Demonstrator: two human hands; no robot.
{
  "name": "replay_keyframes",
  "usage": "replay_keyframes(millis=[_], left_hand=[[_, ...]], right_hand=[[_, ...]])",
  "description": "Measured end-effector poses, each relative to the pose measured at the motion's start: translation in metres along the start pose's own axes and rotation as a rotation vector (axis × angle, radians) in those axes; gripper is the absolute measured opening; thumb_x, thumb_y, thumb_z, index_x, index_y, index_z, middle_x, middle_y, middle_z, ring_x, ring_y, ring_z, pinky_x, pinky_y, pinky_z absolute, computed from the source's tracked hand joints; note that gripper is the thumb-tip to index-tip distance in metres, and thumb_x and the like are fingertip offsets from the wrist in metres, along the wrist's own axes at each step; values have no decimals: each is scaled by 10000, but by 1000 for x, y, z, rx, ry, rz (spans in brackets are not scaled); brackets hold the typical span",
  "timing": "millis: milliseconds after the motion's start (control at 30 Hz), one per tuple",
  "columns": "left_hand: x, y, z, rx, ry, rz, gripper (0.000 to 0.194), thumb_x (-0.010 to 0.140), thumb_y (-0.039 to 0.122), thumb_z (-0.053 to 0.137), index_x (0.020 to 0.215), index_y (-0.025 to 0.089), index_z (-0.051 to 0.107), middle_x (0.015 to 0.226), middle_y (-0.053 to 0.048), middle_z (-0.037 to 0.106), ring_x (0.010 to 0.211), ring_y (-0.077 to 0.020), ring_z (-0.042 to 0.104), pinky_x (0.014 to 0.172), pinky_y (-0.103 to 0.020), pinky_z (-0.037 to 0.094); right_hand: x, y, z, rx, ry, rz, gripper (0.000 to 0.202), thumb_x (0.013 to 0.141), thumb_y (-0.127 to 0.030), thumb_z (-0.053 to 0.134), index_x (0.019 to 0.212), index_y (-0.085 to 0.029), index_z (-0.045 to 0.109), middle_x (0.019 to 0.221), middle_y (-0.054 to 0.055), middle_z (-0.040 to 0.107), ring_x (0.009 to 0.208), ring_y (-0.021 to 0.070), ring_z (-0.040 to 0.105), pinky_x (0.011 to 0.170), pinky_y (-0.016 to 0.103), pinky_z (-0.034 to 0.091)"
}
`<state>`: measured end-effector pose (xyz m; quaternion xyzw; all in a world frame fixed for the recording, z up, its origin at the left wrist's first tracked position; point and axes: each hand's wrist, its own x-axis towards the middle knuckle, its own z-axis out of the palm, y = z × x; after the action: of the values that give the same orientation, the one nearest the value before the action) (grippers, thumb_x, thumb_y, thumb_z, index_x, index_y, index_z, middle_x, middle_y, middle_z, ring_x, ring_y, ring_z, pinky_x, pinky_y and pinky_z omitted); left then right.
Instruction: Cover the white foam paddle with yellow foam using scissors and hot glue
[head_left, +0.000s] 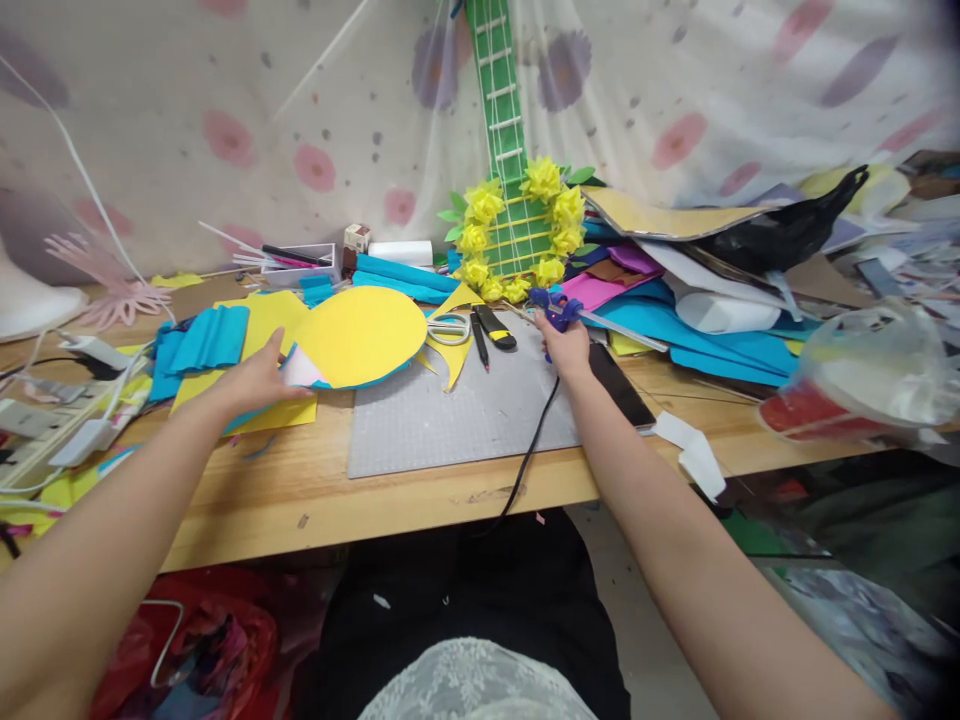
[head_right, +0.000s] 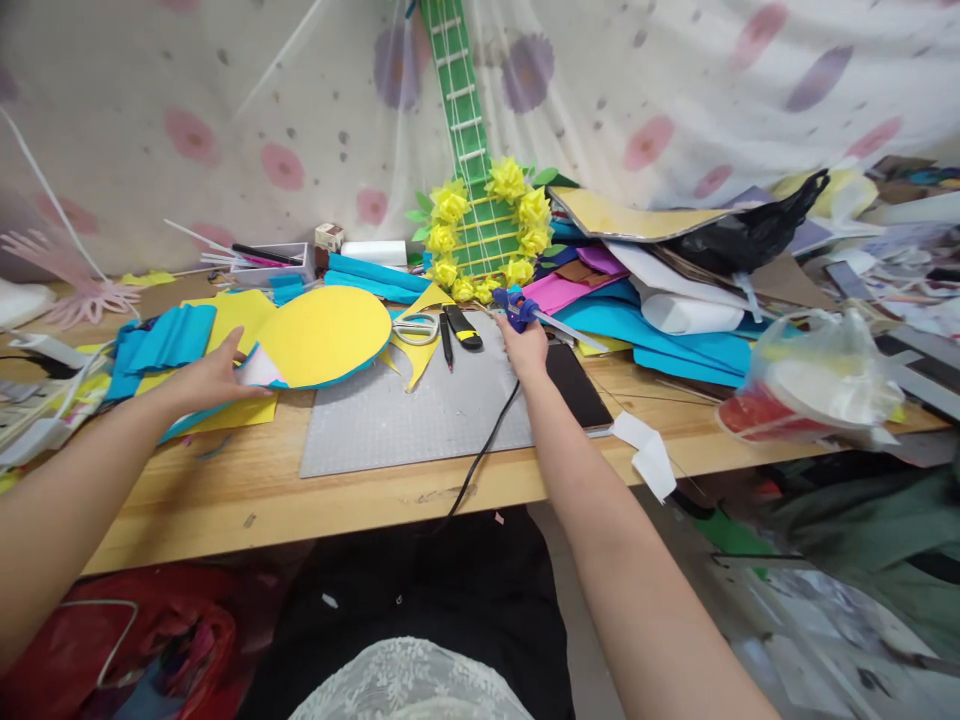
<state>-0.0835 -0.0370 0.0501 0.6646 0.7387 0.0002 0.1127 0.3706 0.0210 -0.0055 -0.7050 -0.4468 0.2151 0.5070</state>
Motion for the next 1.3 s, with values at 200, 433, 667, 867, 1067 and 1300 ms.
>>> replay_keyframes(millis=[200, 433, 667, 867, 1067, 1300], left_hand=[[-12, 10, -8, -195, 217, -85, 1126, 621, 516, 727, 1472, 151, 86, 1326, -164, 506, 1179, -306, 516, 948, -371, 413], [-23, 18, -24, -163, 283, -176, 1072, 657, 603, 652, 1467, 136, 127, 1339, -183, 503, 1181, -348, 512, 924, -426, 433], [-26, 15, -34, -88, 255, -153, 1073, 660, 627, 628, 1468, 165, 95, 1335, -149, 529, 1217, -354, 485, 919, -441, 433], [-24, 17, -37, -111, 247, -200, 1048, 660, 689, 578, 1461, 178, 134, 1339, -139, 527, 1198, -368, 498, 891, -458, 445], [-32, 9, -41, -74, 199, -213, 1029, 688, 657, 580, 1472, 165, 131, 1324, -139, 539, 1203, -349, 500, 931, -435, 418], [-38, 11, -49, -121, 188, -265, 1064, 663, 681, 598, 1461, 127, 166, 1320, -159, 532, 1175, -341, 514, 932, -433, 418]], right_hand=[[-5, 11, 2, -341, -76, -66, 413, 781, -429, 577, 1068, -135, 619, 1022, 153, 684, 993, 293, 627, 855, 385, 457], [-14, 2, 3, -444, -62, -80, 453, 742, -393, 610, 1097, -124, 530, 1102, 179, 632, 1023, 301, 591, 849, 378, 434], [-65, -23, -26, -633, -183, -214, 208, 777, -406, 564, 756, -213, 490, 788, 63, 635, 768, 232, 587, 650, 305, 390], [-52, -70, 45, -682, -546, -622, 172, 868, -284, 470, 887, -178, 604, 949, 81, 670, 836, 187, 591, 678, 266, 387], [-20, -81, 115, -975, -685, -783, 284, 859, -129, 438, 1053, -73, 638, 1132, 189, 620, 1024, 234, 562, 829, 286, 397], [-21, -96, 104, -1016, -610, -749, 357, 760, -249, 595, 1059, -58, 634, 1106, 236, 617, 1004, 314, 577, 808, 356, 435]])
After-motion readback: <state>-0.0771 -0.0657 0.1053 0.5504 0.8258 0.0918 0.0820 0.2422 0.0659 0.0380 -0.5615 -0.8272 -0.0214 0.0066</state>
